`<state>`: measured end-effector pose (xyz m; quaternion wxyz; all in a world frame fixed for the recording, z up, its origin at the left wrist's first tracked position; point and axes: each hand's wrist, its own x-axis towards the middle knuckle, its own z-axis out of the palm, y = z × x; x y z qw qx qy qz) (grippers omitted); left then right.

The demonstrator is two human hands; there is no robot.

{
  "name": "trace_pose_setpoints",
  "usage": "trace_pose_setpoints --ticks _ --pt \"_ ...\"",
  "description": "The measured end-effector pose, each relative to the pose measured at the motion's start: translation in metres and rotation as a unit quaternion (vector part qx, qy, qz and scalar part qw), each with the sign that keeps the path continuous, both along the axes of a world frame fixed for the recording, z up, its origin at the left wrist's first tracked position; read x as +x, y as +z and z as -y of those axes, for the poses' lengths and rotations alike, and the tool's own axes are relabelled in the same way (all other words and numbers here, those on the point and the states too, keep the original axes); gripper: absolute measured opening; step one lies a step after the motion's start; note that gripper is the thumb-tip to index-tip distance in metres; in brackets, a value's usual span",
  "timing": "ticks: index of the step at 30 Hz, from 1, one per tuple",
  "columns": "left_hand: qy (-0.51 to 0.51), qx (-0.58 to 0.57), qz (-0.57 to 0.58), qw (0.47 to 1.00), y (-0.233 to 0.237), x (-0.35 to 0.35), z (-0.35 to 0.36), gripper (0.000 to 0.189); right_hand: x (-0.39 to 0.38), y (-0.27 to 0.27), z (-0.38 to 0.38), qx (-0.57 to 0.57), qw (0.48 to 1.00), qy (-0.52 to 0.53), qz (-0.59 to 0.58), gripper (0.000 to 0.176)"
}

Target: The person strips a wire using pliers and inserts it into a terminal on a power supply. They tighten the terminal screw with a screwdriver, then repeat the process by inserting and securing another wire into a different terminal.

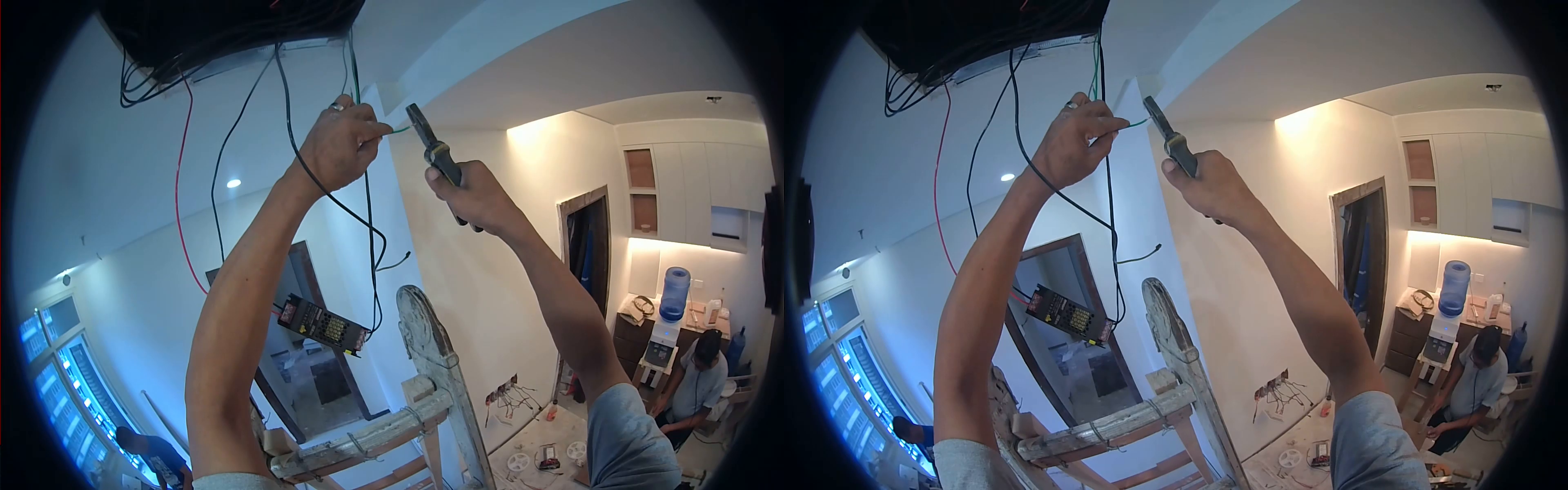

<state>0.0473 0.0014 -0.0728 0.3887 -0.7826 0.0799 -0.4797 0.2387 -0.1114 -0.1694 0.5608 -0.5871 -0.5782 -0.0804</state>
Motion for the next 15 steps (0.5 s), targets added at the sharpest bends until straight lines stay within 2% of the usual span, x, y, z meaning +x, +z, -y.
trace_pose_setpoints --ticks 15 --pt "-0.020 -0.001 -0.007 1.000 -0.002 0.000 -0.005 0.022 0.006 0.004 -0.013 0.012 1.000 0.018 0.013 0.056"
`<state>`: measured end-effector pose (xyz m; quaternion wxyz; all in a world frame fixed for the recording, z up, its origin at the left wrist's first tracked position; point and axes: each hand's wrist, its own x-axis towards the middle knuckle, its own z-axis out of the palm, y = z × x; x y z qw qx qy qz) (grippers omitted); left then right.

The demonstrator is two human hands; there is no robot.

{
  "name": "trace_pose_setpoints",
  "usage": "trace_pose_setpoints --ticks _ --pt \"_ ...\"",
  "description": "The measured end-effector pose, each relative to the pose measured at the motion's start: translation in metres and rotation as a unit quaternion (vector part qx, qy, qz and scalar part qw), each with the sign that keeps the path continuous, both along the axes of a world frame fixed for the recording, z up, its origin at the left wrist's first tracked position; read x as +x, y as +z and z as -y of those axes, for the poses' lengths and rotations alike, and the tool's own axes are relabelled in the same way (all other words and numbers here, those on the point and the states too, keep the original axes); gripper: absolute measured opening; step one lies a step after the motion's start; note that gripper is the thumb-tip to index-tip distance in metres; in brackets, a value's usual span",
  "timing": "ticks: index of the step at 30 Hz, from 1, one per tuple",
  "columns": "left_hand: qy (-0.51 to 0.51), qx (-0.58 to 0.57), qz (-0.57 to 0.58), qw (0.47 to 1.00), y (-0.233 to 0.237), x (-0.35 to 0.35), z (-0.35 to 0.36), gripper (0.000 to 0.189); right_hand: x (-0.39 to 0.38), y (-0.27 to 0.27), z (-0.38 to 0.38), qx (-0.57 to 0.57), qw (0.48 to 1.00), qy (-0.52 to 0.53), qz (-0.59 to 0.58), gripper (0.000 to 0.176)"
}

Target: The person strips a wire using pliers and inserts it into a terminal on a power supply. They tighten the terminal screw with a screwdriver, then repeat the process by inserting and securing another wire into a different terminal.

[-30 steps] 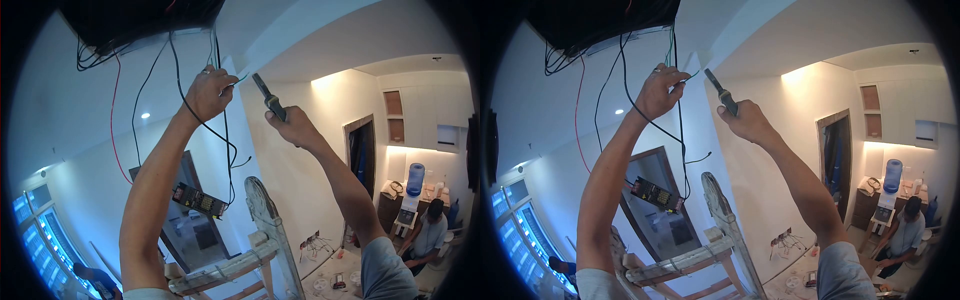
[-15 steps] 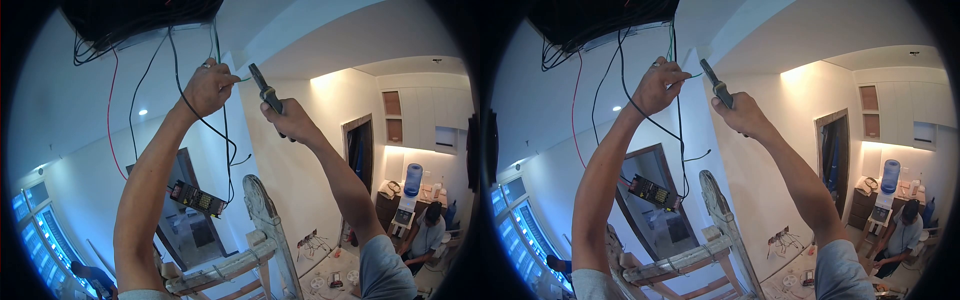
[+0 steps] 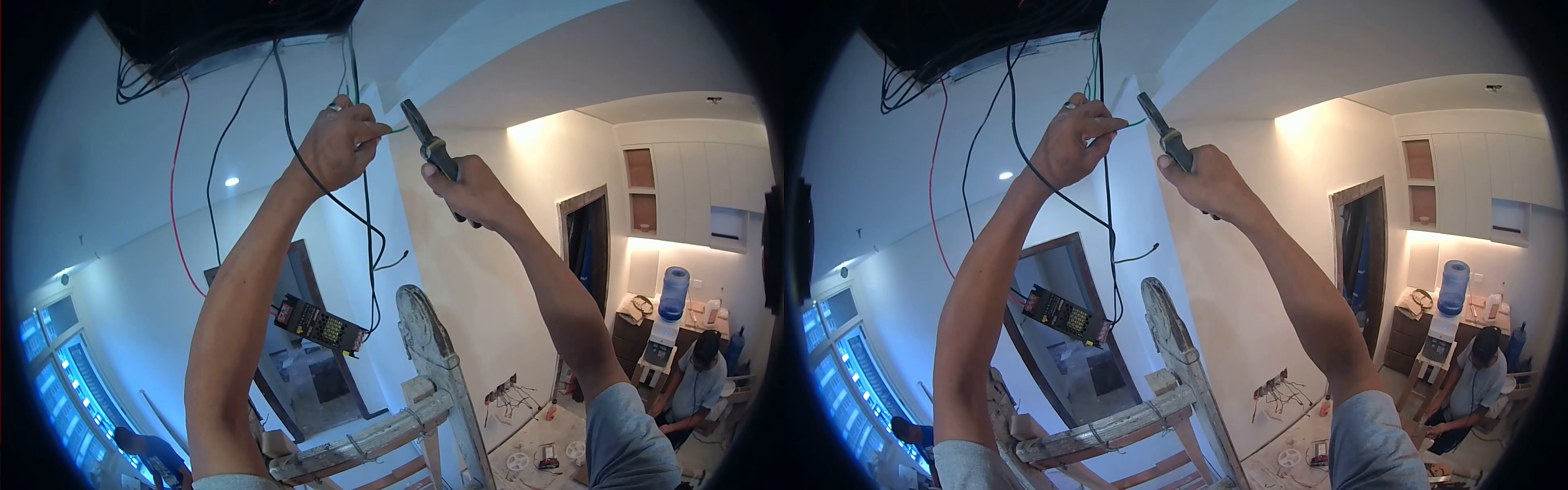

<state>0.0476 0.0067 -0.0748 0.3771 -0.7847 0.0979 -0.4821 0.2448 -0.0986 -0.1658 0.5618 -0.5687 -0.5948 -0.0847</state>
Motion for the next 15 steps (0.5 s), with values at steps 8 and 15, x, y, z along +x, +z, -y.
trace_pose_setpoints --ticks 8,15 --pt "0.001 0.009 -0.003 1.000 0.001 0.001 -0.002 0.022 0.007 -0.001 -0.008 0.020 1.000 -0.003 0.024 0.054" --pt "-0.003 0.002 0.007 1.000 -0.001 0.002 -0.001 0.018 -0.007 0.003 0.005 -0.006 1.000 -0.025 0.001 0.052"
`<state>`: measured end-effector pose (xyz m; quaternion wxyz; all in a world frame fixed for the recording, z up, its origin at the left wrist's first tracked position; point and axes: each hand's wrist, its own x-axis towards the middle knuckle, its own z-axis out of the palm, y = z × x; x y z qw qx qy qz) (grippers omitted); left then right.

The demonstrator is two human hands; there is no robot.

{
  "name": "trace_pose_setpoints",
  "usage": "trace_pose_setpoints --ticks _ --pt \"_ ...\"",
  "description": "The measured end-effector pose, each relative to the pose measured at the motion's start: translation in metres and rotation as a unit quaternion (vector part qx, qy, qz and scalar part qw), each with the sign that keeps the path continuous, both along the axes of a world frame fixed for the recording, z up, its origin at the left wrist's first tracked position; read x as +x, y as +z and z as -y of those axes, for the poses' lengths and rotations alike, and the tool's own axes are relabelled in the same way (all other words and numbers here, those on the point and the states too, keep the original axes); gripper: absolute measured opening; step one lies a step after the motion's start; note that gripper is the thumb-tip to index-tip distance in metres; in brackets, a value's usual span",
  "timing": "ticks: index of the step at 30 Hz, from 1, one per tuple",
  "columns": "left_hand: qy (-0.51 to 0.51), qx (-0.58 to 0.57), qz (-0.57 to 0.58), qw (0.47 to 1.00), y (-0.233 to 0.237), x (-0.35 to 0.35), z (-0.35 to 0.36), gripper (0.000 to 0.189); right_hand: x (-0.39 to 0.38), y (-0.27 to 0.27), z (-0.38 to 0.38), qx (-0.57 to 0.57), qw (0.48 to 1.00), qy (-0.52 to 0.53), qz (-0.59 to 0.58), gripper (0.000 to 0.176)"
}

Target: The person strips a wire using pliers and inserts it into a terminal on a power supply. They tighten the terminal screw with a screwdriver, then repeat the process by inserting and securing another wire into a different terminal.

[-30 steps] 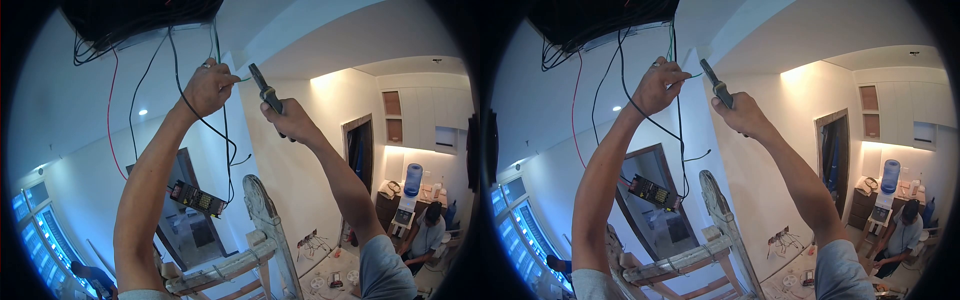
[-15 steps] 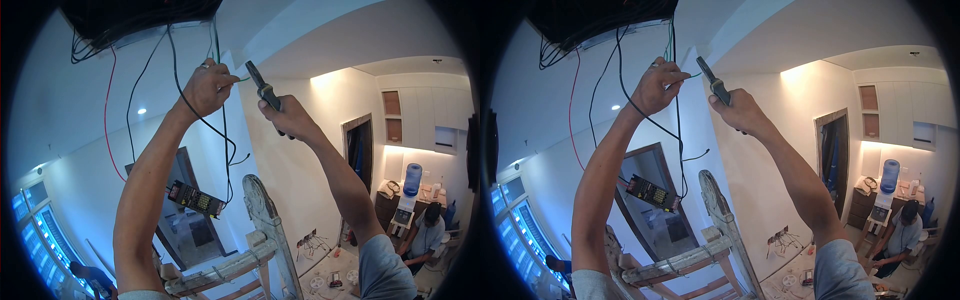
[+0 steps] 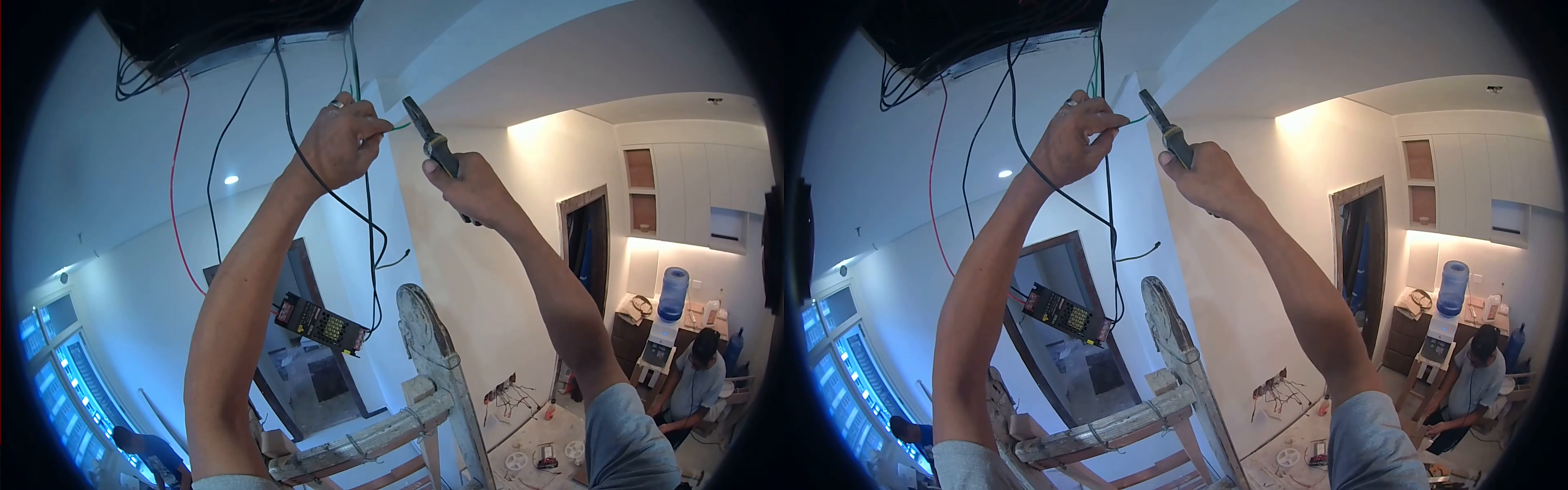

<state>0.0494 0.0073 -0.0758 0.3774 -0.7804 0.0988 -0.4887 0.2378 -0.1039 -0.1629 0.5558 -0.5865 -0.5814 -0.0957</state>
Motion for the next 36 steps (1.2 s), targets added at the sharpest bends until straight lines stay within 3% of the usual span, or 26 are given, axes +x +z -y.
trace_pose_setpoints --ticks 3,5,8,16,22,24,36 --pt "0.043 -0.001 0.021 0.999 -0.005 0.001 0.006 0.014 -0.009 0.001 0.006 -0.001 1.000 -0.020 -0.012 0.051" --pt "0.091 0.085 0.087 0.988 -0.010 0.005 0.013 0.011 -0.009 0.001 0.005 0.007 1.000 -0.026 -0.012 0.051" --pt "0.115 0.096 0.106 0.983 -0.011 0.009 0.017 0.008 -0.008 0.001 0.004 0.012 0.999 -0.035 -0.014 0.050" --pt "0.094 0.097 0.091 0.987 -0.010 0.014 0.019 0.005 -0.003 -0.001 0.005 0.038 0.998 -0.048 -0.012 0.050" --pt "0.082 0.097 0.083 0.988 -0.006 0.015 0.021 0.005 0.009 -0.008 0.000 0.014 0.997 0.066 -0.043 0.054" --pt "0.083 0.101 0.084 0.988 -0.004 0.015 0.021 0.004 0.014 -0.009 -0.012 0.063 0.993 0.097 -0.027 0.056" --pt "0.074 0.116 0.072 0.988 -0.003 0.017 0.023 0.005 0.001 -0.002 0.014 0.015 0.998 0.053 -0.023 0.052"
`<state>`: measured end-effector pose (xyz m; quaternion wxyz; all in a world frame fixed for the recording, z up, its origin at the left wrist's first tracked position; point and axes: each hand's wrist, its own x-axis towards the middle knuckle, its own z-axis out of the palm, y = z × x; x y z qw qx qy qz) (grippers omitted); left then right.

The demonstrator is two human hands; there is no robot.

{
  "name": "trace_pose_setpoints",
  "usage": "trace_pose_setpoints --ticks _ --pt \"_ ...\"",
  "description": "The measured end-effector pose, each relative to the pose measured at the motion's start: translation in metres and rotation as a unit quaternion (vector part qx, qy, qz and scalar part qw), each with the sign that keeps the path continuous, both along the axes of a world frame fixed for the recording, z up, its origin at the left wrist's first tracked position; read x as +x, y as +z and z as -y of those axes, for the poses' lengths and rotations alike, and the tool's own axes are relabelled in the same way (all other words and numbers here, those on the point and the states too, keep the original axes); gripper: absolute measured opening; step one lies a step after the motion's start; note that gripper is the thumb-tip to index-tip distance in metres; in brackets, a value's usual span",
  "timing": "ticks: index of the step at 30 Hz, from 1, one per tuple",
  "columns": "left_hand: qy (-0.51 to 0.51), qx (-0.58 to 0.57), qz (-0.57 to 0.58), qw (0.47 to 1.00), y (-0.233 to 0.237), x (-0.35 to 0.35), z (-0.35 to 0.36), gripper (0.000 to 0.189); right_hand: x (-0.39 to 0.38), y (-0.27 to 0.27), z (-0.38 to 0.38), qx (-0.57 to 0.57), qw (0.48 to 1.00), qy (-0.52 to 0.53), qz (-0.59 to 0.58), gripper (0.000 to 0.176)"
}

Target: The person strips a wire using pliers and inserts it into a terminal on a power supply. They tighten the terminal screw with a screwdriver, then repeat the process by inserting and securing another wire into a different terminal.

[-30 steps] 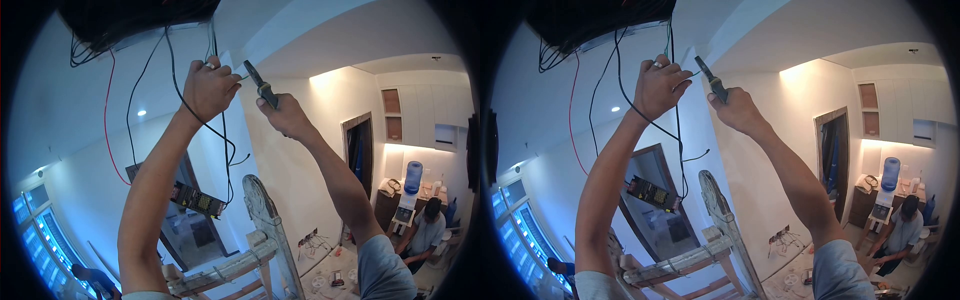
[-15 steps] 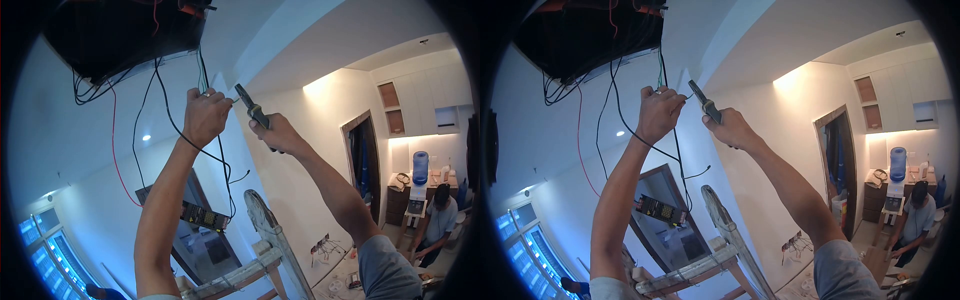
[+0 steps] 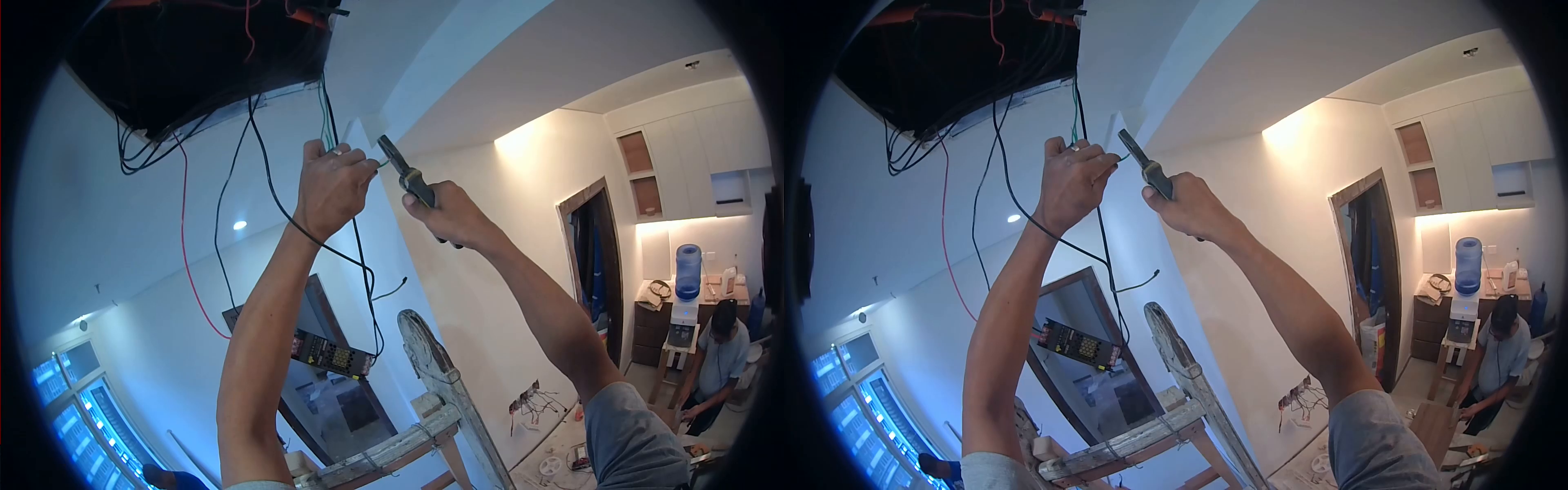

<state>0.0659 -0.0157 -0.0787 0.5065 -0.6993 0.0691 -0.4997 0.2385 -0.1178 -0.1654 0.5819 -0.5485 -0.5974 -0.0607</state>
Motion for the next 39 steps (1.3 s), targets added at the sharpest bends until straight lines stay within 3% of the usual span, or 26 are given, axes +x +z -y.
trace_pose_setpoints --ticks 31,39 --pt "0.016 -0.019 -0.013 1.000 0.001 0.001 -0.009 0.004 0.000 0.000 -0.004 -0.011 0.999 -0.042 0.023 0.046" --pt "0.034 -0.018 -0.013 0.999 0.001 0.003 -0.005 0.004 0.007 0.000 -0.011 0.040 0.996 -0.068 0.047 0.047"
